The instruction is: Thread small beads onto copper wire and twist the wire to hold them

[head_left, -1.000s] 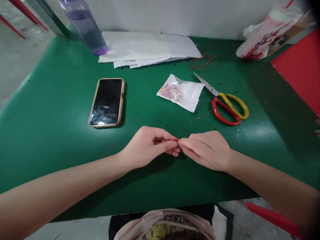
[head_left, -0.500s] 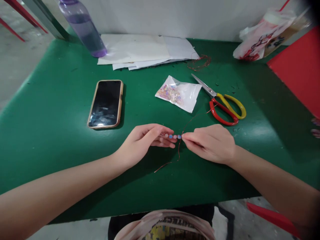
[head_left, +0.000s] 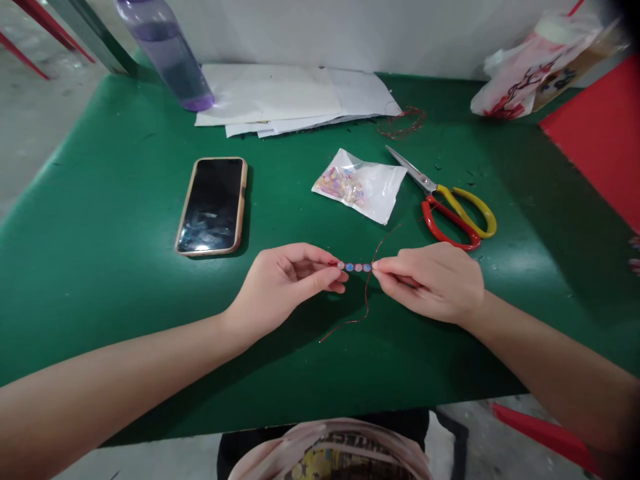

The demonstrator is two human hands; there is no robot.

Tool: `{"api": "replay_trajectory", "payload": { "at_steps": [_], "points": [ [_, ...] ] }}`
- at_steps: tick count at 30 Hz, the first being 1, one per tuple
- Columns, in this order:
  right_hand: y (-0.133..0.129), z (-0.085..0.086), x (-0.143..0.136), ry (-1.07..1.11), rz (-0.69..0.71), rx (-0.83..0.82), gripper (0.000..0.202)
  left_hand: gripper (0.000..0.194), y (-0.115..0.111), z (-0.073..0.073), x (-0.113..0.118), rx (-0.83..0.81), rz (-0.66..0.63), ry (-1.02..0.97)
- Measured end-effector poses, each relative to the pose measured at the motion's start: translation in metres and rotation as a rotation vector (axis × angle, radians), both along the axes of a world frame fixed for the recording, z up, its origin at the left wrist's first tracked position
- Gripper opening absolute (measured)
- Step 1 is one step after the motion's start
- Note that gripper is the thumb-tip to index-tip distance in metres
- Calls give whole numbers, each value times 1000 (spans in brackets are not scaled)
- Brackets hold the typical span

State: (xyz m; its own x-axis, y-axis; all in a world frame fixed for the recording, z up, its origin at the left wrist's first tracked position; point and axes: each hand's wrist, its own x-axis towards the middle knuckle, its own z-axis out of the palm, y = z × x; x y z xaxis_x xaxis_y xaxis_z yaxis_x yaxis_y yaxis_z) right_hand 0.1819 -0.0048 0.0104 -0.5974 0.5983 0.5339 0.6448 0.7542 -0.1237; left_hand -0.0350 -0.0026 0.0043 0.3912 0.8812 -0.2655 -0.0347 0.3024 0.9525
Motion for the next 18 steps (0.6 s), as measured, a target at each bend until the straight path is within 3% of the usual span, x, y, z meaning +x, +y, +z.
{"api": "replay_trajectory", "payload": {
  "at_steps": [12,18],
  "points": [
    [1,1,1,15,30,-36,3,13,2,-1,-1,-39,-10,-16],
    [0,1,-1,37,55,-48,6,15,4,-4,-2,-104,-18,-122]
  ]
}}
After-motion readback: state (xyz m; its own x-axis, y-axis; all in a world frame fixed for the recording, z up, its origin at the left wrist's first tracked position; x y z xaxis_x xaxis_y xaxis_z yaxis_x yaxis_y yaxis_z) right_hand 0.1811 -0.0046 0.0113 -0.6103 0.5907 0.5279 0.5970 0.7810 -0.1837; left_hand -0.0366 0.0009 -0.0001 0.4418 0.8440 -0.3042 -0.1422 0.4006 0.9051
